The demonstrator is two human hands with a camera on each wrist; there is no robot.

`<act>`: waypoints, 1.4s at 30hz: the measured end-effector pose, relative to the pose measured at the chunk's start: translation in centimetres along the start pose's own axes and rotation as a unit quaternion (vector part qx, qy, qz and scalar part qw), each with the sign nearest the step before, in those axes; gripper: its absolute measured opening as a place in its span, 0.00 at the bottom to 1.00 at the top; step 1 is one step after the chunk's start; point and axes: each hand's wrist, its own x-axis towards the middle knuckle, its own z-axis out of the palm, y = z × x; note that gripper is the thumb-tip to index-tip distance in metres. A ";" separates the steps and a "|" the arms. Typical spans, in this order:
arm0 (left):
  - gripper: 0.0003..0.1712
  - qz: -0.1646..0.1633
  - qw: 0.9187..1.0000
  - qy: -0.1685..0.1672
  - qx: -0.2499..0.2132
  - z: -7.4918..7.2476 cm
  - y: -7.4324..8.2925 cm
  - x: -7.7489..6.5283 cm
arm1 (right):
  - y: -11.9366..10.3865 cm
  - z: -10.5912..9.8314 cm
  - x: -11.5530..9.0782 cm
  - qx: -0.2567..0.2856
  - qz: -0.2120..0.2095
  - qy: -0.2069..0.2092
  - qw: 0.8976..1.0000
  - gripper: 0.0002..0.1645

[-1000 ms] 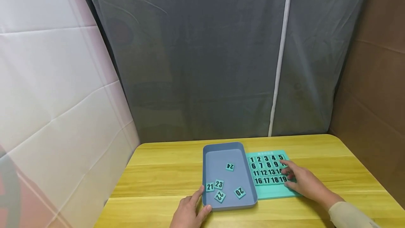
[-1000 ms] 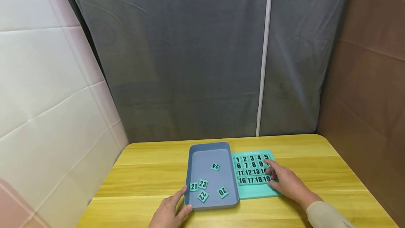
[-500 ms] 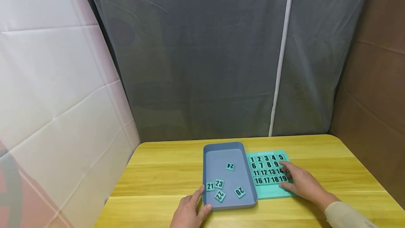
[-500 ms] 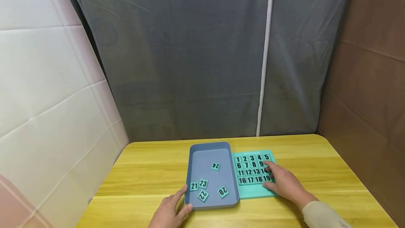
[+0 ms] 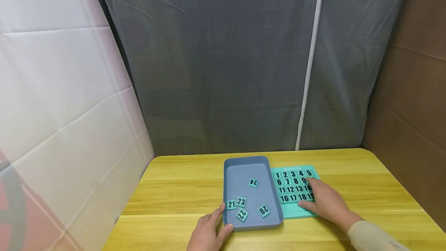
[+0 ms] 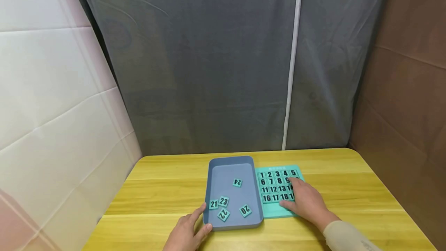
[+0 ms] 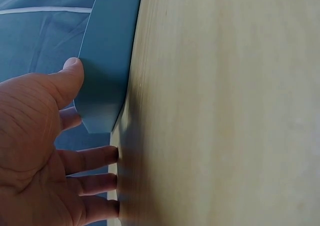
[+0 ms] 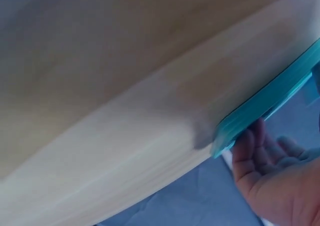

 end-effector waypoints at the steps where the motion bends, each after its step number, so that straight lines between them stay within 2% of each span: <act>1: 0.40 0.000 1.000 0.001 0.000 0.0 0.0 0.0 | -0.2 0.1 0.0 -0.009 0.001 0.005 1.000 0.59; 7: 0.39 0.005 1.000 0.003 0.003 0.2 0.0 0.0 | -0.8 0.4 0.0 -0.026 0.024 0.009 0.999 0.63; 12: 0.39 -0.004 1.000 -0.001 -0.001 0.0 0.1 -0.1 | -2.2 -0.3 0.0 0.005 0.012 0.044 0.999 0.54; 15: 0.39 -0.009 1.000 -0.002 0.001 -0.1 0.0 0.0 | -4.8 -0.6 0.2 0.035 -0.023 0.065 0.997 0.46; 19: 0.40 -0.007 1.000 -0.001 0.003 -0.4 -0.2 0.2 | -9.3 -0.5 0.6 0.060 -0.077 0.045 0.994 0.37; 22: 0.40 -0.001 1.000 0.000 0.002 -0.3 -0.3 0.3 | -12.0 0.2 1.1 0.025 -0.118 0.014 0.993 0.36; 25: 0.40 0.004 1.000 0.001 -0.003 -0.1 -0.4 0.2 | -13.6 1.1 1.7 -0.043 -0.152 -0.009 0.987 0.39; 28: 0.39 0.003 1.000 0.003 -0.005 0.2 -0.2 0.1 | -14.2 1.6 2.1 -0.083 -0.181 -0.029 0.980 0.35; 32: 0.39 0.002 1.000 0.006 -0.003 0.3 -0.2 -0.1 | -14.2 1.6 2.4 -0.040 -0.207 -0.073 0.975 0.30; 36: 0.39 0.011 1.000 0.009 0.000 0.2 0.0 -0.1 | -13.4 1.3 2.3 0.009 -0.186 -0.067 0.980 0.28; 39: 0.39 0.014 1.000 0.013 0.002 0.1 0.0 -0.1 | -12.9 1.2 2.3 -0.008 -0.162 -0.044 0.986 0.30; 42: 0.39 0.011 1.000 0.007 0.001 0.1 0.0 -0.1 | -12.7 1.6 2.2 -0.024 -0.154 -0.045 0.987 0.32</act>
